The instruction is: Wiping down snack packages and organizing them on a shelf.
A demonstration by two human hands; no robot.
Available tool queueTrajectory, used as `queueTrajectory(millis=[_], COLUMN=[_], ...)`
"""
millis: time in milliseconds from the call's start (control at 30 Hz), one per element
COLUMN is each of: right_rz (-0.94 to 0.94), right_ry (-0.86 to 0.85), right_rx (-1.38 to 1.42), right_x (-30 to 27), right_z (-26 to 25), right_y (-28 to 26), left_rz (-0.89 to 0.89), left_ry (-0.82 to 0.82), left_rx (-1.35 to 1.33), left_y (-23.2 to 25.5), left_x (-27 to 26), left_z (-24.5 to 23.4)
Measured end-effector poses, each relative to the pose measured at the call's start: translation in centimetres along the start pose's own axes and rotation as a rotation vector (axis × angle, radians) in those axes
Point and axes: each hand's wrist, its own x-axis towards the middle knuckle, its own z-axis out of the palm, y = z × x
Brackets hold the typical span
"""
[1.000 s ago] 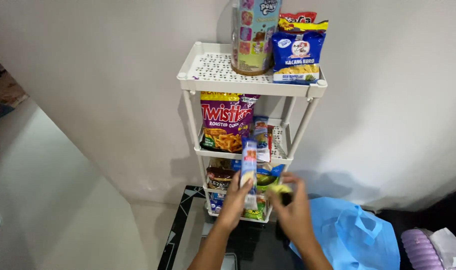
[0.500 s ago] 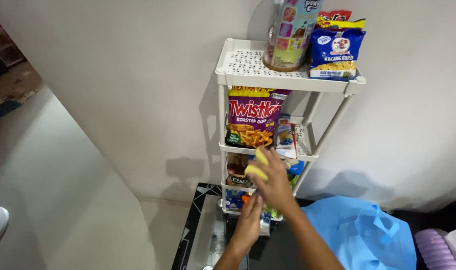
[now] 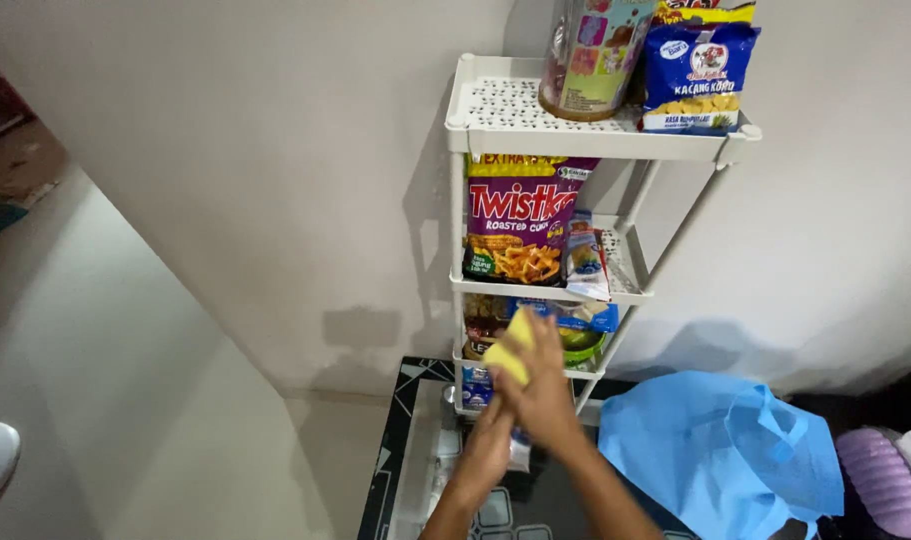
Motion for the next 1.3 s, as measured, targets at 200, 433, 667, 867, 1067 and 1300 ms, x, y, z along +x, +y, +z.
queueTrajectory(millis=[200,433,667,867,1067,1300], right_rz=[0.48,0.594,0.895,0.097,0.089,0.448], right_ry=[-0.244,0.03,0.302,-0.031,-0.059,0.152], right_rx=[0.323,0.399,0.763,0.169,0.313,0.65], right_x=[5.0,7.7,5.2,-4.5,0.4,5.0], right_z=[-3.1,-4.1,-4.4,2.5,-0.8,-0.9], right_y=[3.3,4.0,3.7,-4.0,-4.4,0.9], left_rz=[0.141,0.047,-0.099,0.343,0.45,0.314], left_ry=[-0.162,-0.186,0.071,0.169,0.19,0.156], left_rx=[-0.022,-0.117,-0.277,-0.167,-0.1,0.101], left_y=[-2.1,0.3,1.8,-5.2,0.4,3.3], left_x=[0.0,-1.0,-0.2,5.3,1.6,-2.3], left_z=[0.9,1.2,-0.9,-4.0,-0.6,2.1])
